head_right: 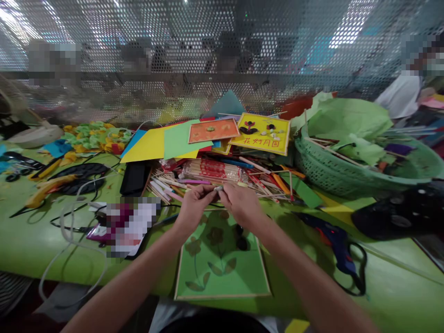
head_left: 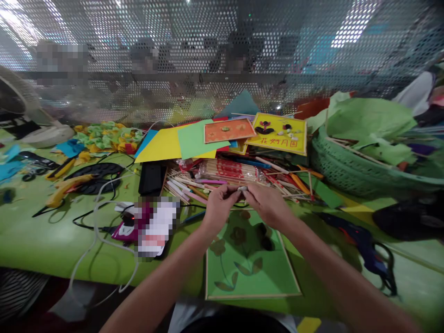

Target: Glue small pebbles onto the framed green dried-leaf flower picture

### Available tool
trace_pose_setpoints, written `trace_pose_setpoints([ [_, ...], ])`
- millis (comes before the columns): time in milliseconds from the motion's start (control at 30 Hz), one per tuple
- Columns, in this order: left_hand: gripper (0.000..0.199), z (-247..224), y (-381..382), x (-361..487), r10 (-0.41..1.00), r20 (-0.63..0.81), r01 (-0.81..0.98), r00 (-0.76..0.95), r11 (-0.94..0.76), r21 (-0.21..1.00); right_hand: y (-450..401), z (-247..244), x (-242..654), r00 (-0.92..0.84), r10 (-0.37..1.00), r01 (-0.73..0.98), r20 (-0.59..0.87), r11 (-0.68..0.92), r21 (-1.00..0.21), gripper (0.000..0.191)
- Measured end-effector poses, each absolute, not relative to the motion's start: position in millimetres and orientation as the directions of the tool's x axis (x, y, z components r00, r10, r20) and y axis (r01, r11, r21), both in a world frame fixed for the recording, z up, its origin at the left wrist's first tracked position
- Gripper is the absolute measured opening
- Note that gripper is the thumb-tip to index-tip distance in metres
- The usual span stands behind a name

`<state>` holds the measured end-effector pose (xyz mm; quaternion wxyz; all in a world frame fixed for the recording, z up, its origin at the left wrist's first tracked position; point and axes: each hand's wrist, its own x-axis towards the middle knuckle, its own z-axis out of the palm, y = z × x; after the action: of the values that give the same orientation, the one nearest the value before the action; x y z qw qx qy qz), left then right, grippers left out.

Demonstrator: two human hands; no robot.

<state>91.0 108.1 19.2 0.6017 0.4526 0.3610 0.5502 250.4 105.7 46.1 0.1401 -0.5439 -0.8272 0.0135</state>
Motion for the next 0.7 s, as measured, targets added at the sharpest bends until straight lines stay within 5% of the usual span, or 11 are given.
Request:
trace_pose_setpoints([
  [333,0.027,15.9,107.6,91.4,0.992,0.045,-0.361,0.118,0.001,0.932,104.5,36.3,247.1,-0.339,0.884,0.896,0.322,0.407,-0.175,0.029],
  [700,0.033,17.1,108.3,91.9,0.986,-0.023,-0.428,0.163,0.092,0.899,105.8,45.1,251.6,-0.368,0.888,0.856,0.275,0.439,-0.274,0.032],
])
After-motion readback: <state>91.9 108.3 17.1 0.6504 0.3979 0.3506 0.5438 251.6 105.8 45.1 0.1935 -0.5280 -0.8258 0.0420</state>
